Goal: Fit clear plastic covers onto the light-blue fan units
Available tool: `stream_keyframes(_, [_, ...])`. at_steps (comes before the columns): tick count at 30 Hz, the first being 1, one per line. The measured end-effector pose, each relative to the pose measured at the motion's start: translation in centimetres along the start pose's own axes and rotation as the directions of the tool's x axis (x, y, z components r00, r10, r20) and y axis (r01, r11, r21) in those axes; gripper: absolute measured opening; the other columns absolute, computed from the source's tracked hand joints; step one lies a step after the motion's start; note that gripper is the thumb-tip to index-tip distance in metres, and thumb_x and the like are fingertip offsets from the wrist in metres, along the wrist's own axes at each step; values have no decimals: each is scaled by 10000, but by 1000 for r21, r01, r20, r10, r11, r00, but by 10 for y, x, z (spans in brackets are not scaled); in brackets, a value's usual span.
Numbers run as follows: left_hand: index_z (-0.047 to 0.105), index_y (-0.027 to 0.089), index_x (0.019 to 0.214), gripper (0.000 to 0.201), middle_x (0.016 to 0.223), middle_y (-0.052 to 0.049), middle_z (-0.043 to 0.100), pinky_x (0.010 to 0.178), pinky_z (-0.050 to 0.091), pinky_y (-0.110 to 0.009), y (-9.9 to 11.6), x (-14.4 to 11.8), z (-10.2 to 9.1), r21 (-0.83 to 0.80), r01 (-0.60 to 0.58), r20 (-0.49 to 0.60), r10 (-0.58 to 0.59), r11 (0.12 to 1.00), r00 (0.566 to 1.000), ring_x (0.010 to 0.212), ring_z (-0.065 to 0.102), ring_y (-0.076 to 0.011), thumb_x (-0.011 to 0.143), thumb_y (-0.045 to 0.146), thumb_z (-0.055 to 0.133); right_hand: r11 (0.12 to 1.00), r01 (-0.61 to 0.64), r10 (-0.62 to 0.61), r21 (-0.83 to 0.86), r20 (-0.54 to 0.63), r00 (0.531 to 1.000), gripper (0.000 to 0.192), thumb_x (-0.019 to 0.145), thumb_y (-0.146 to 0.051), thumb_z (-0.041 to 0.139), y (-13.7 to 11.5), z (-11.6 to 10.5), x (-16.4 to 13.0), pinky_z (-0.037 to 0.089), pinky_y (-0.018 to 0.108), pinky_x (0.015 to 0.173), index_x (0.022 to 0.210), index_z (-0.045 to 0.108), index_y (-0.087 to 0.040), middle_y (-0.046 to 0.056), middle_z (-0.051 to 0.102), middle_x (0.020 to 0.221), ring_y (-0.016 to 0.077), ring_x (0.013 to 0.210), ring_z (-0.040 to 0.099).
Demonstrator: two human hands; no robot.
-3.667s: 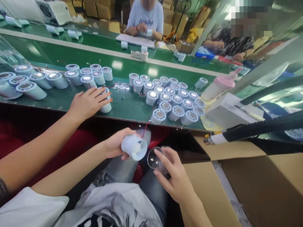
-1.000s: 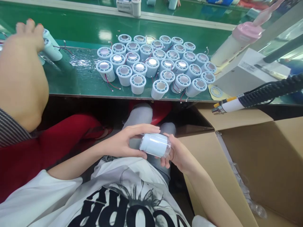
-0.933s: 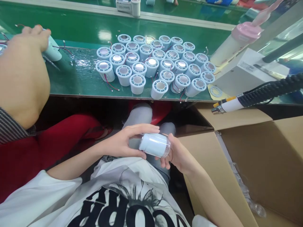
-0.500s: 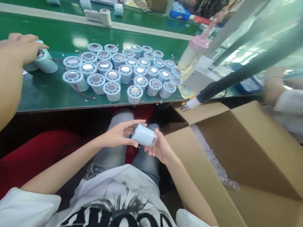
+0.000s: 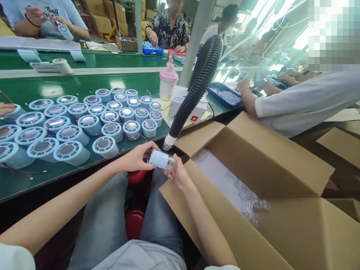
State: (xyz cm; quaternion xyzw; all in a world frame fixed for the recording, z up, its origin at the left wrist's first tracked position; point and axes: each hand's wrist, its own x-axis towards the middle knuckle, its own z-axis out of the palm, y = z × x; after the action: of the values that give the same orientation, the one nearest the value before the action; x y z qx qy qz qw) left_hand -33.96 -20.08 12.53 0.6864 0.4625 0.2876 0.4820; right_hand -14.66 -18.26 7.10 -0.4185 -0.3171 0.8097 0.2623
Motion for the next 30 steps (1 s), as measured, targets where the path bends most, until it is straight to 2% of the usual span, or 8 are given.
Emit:
stream_keyframes(3, [500,165,1035,400,992,-43,552,757,499,-303,8,-17,9,247,-71,-68,91,966,994,862,562,-171,676,191,673,999,-26,26,-38,2,1000,529,854,-629,332,-1,1,-13,189,134,306,695,529,-164,-14,542,401,39,274,354])
stream_keyframes(5, [536,175,1063,403,993,-45,521,772,478,-301,13,-30,12,364,-150,-45,178,919,983,871,531,-172,683,204,669,998,-42,43,-55,12,999,530,843,-629,345,-2,2,-24,151,132,301,671,528,-163,-22,525,381,32,262,322])
stream_keyframes(8, [560,225,1187,466,1006,-52,482,819,458,-312,20,-47,13,423,-263,28,278,867,960,911,502,-178,728,194,634,995,-70,74,-76,46,996,539,826,-634,350,-5,4,-41,115,130,299,661,542,-159,-25,507,369,29,258,301])
stream_keyframes(13, [544,300,1273,467,1042,-66,435,824,458,-309,29,-67,11,440,-307,110,288,844,951,948,477,-188,814,225,580,991,-90,103,-100,136,985,545,774,-669,392,-9,10,-60,121,127,300,652,542,-160,-19,520,399,20,265,296])
stream_keyframes(23, [656,317,1106,322,1211,-62,366,917,434,-311,42,-90,19,386,-348,162,309,854,937,1060,472,-182,869,154,510,984,-104,124,-147,136,983,530,772,-667,424,-6,20,-75,147,121,304,677,548,-161,-34,518,410,14,270,291])
stream_keyframes(26, [645,311,1100,320,1209,-61,373,939,423,-324,41,-93,20,358,-350,133,324,866,937,1087,457,-191,859,145,515,979,-130,153,-159,142,978,538,781,-668,400,-7,24,-77,138,129,304,675,550,-161,-25,517,402,25,276,301])
stream_keyframes(30, [500,314,1279,494,1094,-69,429,878,447,-338,32,-93,22,318,-341,30,350,885,936,1003,464,-198,807,187,572,978,-145,167,-148,150,975,547,752,-691,418,-9,27,-80,132,143,305,669,548,-166,-21,529,412,31,277,306])
